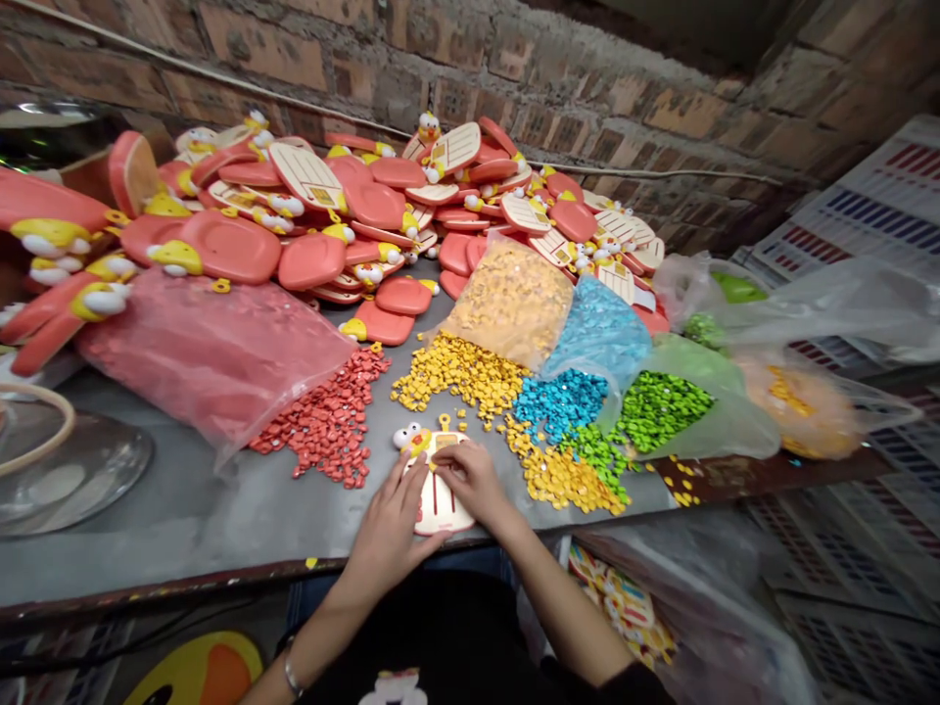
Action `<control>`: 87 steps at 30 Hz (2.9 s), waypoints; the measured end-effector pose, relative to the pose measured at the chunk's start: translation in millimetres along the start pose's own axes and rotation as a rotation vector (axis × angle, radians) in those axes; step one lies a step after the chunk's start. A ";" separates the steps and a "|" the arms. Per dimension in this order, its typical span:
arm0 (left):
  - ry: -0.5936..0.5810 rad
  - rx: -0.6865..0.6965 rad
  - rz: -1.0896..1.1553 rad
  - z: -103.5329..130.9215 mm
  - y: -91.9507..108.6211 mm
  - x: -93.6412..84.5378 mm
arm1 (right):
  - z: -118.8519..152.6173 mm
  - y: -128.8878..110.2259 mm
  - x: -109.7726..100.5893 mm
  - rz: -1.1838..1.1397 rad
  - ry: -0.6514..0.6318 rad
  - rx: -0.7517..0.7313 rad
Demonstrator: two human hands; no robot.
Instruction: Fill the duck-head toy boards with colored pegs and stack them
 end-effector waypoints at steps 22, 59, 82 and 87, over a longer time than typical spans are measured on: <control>-0.021 0.063 -0.104 -0.9 8.5 -8.9 | -14.7 15.3 -39.8 0.175 0.036 -0.019; -0.016 0.061 -0.111 -2.5 7.9 -9.2 | -26.3 17.4 -34.5 0.143 0.037 -0.050; -0.002 0.041 -0.093 -1.7 1.5 -1.6 | -1.2 -11.4 -17.4 -0.067 -0.299 -0.154; -0.022 0.052 -0.095 -2.9 2.4 -2.1 | -10.9 16.9 -58.5 0.255 0.054 -0.009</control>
Point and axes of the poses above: each hand's wrist, its own z-axis away from the middle knuckle, its own x-axis out of the palm, y = z × x, the point moved 3 cm from there along -z, towards the middle knuckle, and after that the axes turned 11 degrees about -y, right-handed, at the moved point
